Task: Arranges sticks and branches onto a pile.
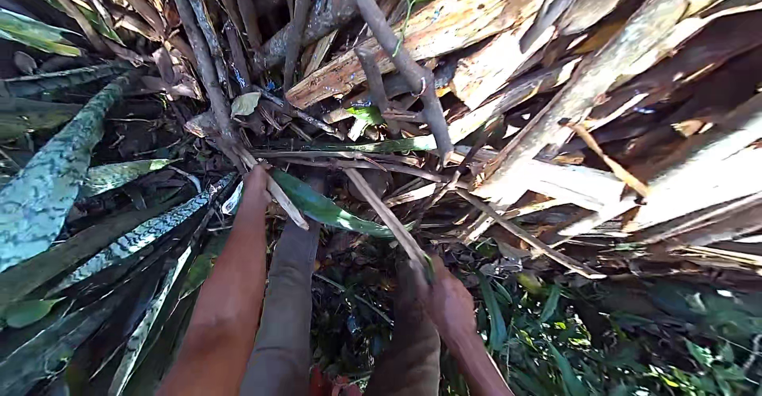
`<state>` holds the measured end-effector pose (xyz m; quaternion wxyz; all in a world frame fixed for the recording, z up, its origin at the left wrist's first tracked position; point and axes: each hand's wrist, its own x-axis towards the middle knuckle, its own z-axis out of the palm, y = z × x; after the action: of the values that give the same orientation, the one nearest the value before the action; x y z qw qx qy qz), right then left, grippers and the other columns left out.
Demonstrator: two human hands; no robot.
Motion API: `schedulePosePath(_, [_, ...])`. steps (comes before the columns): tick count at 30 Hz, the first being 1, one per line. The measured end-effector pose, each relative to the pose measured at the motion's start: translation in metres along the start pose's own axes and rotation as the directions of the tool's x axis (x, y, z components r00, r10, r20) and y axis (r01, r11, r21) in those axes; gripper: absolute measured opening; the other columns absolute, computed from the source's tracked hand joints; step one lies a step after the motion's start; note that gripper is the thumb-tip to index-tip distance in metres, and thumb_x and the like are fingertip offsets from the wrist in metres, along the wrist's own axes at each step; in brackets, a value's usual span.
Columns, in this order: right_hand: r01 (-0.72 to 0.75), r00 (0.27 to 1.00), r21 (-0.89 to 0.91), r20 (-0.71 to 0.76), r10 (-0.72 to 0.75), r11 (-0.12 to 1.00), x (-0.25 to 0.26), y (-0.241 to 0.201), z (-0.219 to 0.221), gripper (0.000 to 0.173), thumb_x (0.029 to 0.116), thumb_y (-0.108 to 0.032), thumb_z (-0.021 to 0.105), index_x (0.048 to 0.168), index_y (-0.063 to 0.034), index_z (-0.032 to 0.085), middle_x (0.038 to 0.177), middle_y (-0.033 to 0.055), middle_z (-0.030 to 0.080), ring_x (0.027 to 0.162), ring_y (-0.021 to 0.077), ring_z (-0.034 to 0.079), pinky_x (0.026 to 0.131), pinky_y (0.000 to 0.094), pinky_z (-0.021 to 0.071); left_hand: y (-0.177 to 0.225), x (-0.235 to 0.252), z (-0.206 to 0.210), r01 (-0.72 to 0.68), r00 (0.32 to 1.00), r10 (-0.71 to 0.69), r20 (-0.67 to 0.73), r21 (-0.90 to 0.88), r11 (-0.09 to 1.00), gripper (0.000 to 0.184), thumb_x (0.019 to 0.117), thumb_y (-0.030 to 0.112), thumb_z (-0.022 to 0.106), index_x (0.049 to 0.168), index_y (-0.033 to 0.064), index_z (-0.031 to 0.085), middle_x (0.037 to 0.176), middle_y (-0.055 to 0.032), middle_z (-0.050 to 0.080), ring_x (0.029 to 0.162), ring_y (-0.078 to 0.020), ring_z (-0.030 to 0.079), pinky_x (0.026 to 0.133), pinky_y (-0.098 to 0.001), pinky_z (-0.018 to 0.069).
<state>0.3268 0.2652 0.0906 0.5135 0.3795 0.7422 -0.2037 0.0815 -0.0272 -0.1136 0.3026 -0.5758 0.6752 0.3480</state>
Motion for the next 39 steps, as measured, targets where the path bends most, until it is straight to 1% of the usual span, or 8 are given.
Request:
schedulePosePath(7, [0.128,0.992,0.108,-0.001,-0.128,0.986,-0.106,0.056,-0.077,0.054,0.092,-0.046,0.071,0.115,0.0031,0.069,0.077,0.0227,0.071,0.069,0.0437,0.07,0.065,0.0651,0.0547,0.011,-0.058,-0.05,-0.03,0.992,-0.018,0.123,0.376,0.926,0.045,0.1037,0.019,0.053,0.143,-0.0011,0.042,0.103,-0.0192,0.066,0.072,-0.0226,0.068,0.065,-0.0377,0.0588])
schedulePosePath(11, [0.491,0.861,0.37,-0.345,-0.374,0.789,-0.087,-0.054,-0.147,0.052,0.0947,-0.054,0.064,0.111,-0.0042,0.069,0.068,-0.0005,0.062,0.053,0.0091,0.057,0.047,0.0321,0.0512,0.023,-0.115,-0.113,-0.204,0.974,0.126,0.19,0.477,0.855,0.034,0.1045,0.025,0.052,0.128,0.0006,0.055,0.085,-0.0095,0.056,0.061,-0.017,0.051,0.056,-0.0365,0.0473])
schedulePosePath(14, [0.805,0.593,0.502,-0.68,-0.432,0.315,-0.063,-0.146,-0.243,0.056,0.1014,-0.051,0.058,0.137,-0.0083,0.049,0.109,-0.0108,0.067,0.093,-0.0026,0.064,0.082,0.0218,0.0576,0.045,-0.153,-0.152,-0.41,0.911,0.361,0.2,0.321,0.854,0.028,0.102,0.022,0.059,0.122,0.0011,0.058,0.072,-0.0041,0.051,0.051,-0.012,0.044,0.048,-0.0315,0.0425])
schedulePosePath(16, [0.901,0.422,0.425,-0.805,-0.418,0.092,-0.049,-0.196,-0.264,0.069,0.1083,-0.032,0.048,0.157,0.0053,0.016,0.153,0.0116,0.048,0.138,0.0186,0.052,0.117,0.0386,0.0461,0.058,-0.143,-0.166,-0.545,0.838,0.529,0.134,0.182,0.818,0.027,0.0988,0.019,0.065,0.121,0.0049,0.059,0.072,-0.0018,0.053,0.05,-0.0096,0.045,0.048,-0.0294,0.0424])
schedulePosePath(22, [0.622,0.782,0.261,-0.154,-0.604,0.738,0.096,-0.305,-0.041,0.037,0.1048,-0.017,0.053,0.139,-0.0046,0.059,0.133,0.0201,0.064,0.116,0.0368,0.066,0.097,0.0568,0.0554,0.092,-0.007,-0.109,-0.555,0.832,0.552,0.05,0.09,0.827,0.052,0.1067,0.021,0.051,0.154,0.0055,0.037,0.141,-0.0167,0.058,0.118,-0.0238,0.064,0.1,-0.0441,0.0538])
schedulePosePath(28, [0.617,0.785,-0.156,0.201,-0.586,0.772,0.206,-0.339,0.079,0.058,0.0998,-0.042,0.062,0.143,-0.0036,0.054,0.142,0.0215,0.057,0.136,0.04,0.051,0.112,0.0573,0.0403,0.063,0.097,-0.05,-0.438,0.899,0.438,0.033,0.13,0.889,0.075,0.1043,0.026,0.056,0.164,0.011,0.013,0.158,-0.0188,0.042,0.141,-0.0295,0.047,0.114,-0.051,0.0422])
schedulePosePath(33, [0.552,0.779,-0.091,0.411,-0.474,0.829,0.21,-0.347,0.086,0.061,0.0998,-0.059,0.055,0.128,-0.0063,0.066,0.122,0.0227,0.069,0.116,0.0422,0.065,0.094,0.0659,0.0507,0.045,0.117,-0.054,-0.41,0.893,0.447,-0.043,0.33,0.85,0.068,0.0997,0.042,0.064,0.148,0.0002,0.042,0.129,-0.0237,0.063,0.117,-0.0333,0.064,0.102,-0.0535,0.0504])
schedulePosePath(39, [0.589,0.8,-0.14,0.235,-0.551,0.796,0.217,-0.34,0.109,0.064,0.1016,-0.056,0.052,0.139,-0.0046,0.057,0.145,0.0206,0.054,0.133,0.0424,0.052,0.108,0.0589,0.0435,0.032,0.08,-0.082,-0.567,0.81,0.557,-0.184,0.0,0.824,0.037,0.1027,0.028,0.062,0.123,-0.0026,0.058,0.097,-0.0083,0.07,0.085,-0.0157,0.071,0.084,-0.0389,0.0605])
